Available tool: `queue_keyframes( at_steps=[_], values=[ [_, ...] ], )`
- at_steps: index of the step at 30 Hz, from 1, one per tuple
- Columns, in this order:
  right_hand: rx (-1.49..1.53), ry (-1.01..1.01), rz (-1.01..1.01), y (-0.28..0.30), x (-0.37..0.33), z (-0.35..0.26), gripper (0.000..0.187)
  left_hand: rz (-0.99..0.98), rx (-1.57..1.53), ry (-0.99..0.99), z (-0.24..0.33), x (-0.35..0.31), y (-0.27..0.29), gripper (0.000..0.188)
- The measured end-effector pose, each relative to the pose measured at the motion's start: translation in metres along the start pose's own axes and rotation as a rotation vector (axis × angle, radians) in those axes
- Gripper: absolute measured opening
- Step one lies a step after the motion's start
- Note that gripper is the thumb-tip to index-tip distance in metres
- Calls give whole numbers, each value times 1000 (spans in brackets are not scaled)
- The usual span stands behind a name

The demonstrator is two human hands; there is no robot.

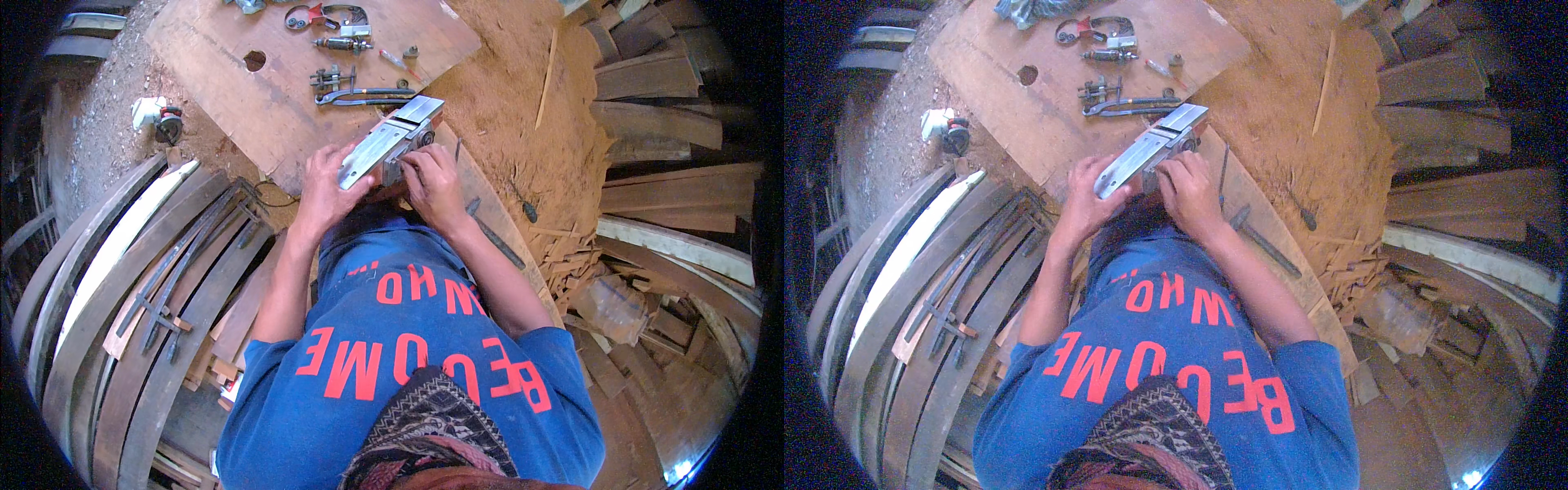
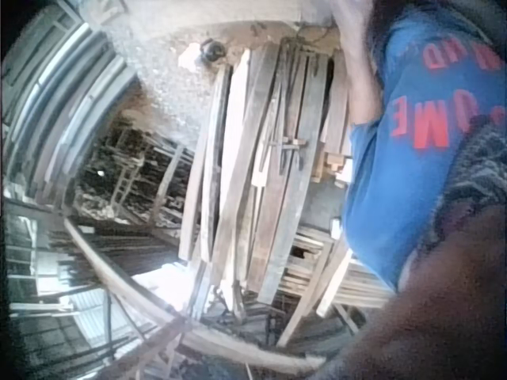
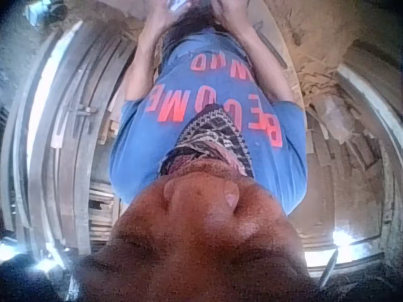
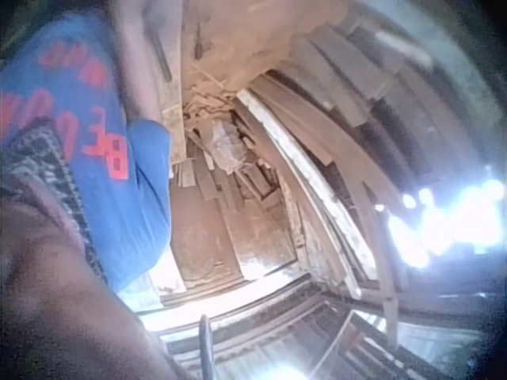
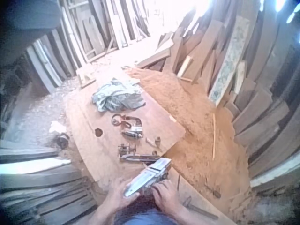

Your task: The person assembles a mechanical device on a wooden workbench, using a screwdriver to tighten screws and inserting small metal components. The person handles various tools and parts, including a metal plate and a clamp, while working in a workshop environment.

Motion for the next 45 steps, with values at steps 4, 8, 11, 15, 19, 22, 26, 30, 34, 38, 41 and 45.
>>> queue_keyframes(
  at_steps=[4, 8, 11, 15, 19, 22, 26, 30, 34, 38, 41, 45],
  values=[
    [3, 91, 103, 34, 21, -36, 21, -87, -644, 244, 26, -9, 21, 37],
    [-3, 152, 159, 53, 37, -60, 23, -347, -1072, 368, 56, -18, 21, 24],
    [-17, 192, 170, 61, 42, -68, 23, -370, -1170, 346, 71, -19, 26, 21],
    [-8, 178, 167, 65, 47, -72, 20, -346, -1230, 303, 69, -17, 25, 15],
    [297, -214, 111, 57, 41, -59, 11, -312, -1236, 204, 71, -14, 27, 11],
    [702, -657, 76, 42, 29, -50, 11, -312, -1246, 122, 70, -11, 26, 9],
    [835, -729, 75, 41, 29, -53, 15, -304, -1218, 7, 73, -8, 32, 9],
    [462, -376, 58, 58, 47, -62, 11, -217, -1175, -40, 79, -9, 44, 9],
    [175, -14, 146, 69, 56, -75, 15, -183, -1150, -56, 82, -9, 47, 8],
    [95, 42, 136, 69, 55, -78, 18, -177, -1135, -48, 81, -9, 48, 7],
    [40, 102, 137, 70, 56, -82, 17, -131, -1094, -61, 86, -10, 54, 6],
    [36, 126, 137, 72, 59, -83, 17, -155, -1132, -24, 87, -11, 53, 7]
  ],
)
Point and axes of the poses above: each hand's wrist, its own x-axis towards the middle knuckle, its own y-axis out of the back of the hand, z = x × y, the point moved 7 cm from there along x, towards the middle knuckle, and after that the axes turned 14 degrees about y, right-handed, at the moved point
